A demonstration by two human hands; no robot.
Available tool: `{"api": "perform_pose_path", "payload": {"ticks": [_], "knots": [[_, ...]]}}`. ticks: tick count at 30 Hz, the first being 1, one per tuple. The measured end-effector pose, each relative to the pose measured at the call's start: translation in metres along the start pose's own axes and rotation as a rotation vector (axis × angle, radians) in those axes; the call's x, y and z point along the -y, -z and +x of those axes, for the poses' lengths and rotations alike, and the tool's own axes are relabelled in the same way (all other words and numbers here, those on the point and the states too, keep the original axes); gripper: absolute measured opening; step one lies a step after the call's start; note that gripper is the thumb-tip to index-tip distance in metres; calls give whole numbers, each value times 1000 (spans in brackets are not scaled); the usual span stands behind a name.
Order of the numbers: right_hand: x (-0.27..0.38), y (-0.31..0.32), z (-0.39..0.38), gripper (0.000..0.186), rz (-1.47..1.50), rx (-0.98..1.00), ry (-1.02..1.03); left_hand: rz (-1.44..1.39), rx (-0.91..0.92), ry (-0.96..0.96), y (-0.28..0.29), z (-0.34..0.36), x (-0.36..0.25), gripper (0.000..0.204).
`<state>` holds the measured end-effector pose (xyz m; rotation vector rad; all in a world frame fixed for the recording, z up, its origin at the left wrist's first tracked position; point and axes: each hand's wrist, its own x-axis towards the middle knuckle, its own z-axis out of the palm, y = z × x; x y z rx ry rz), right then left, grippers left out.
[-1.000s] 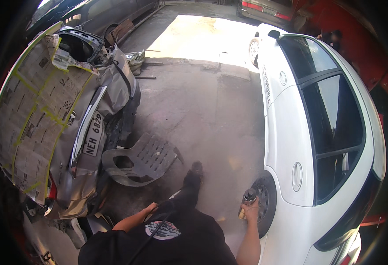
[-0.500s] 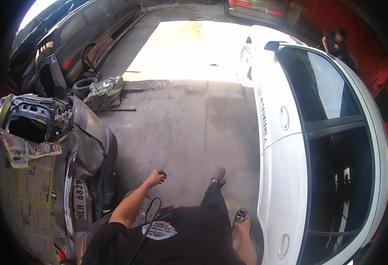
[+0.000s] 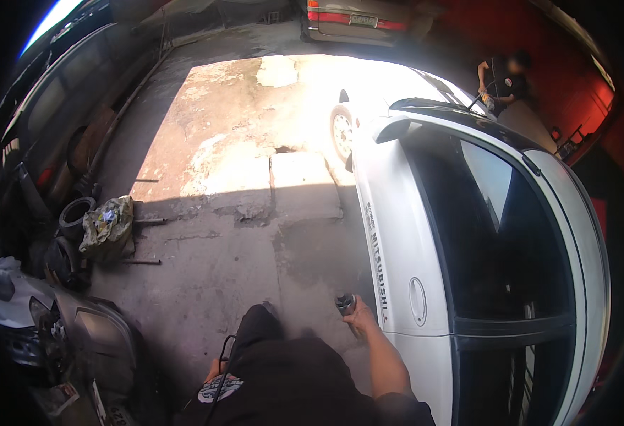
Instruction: The person uses a welding torch to heat a metal car frame section on the floor, then uses a hammer and punch to remove a rivet. The person then stands and walks through the workshop.
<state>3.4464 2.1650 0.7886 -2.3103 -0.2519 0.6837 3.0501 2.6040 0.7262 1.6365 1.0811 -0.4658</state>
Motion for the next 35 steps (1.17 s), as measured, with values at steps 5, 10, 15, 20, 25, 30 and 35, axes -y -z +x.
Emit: {"api": "perform_pose_path", "payload": {"ticks": [5,10,15,20,25,30,35], "knots": [[91,42,177,95,25,-83,6,-20,12,48,19,140,-70,19],[134,61,277,97,100,-158,-78,-93,103,129,86,260,-286,20],[169,83,358,98,152,-216,-206,5,104,49,180,421,-484,20],[187,110,466,91,211,-313,-293,25,40,-239,219,540,-721,24],[208,160,637,94,256,-269,-266,-177,67,-312,204,620,-842,25],[249,222,807,89,222,-197,-101,-52,175,-56,175,627,-857,27],[288,275,956,97,64,-98,-85,-52,76,193,169,632,-895,22]]}}
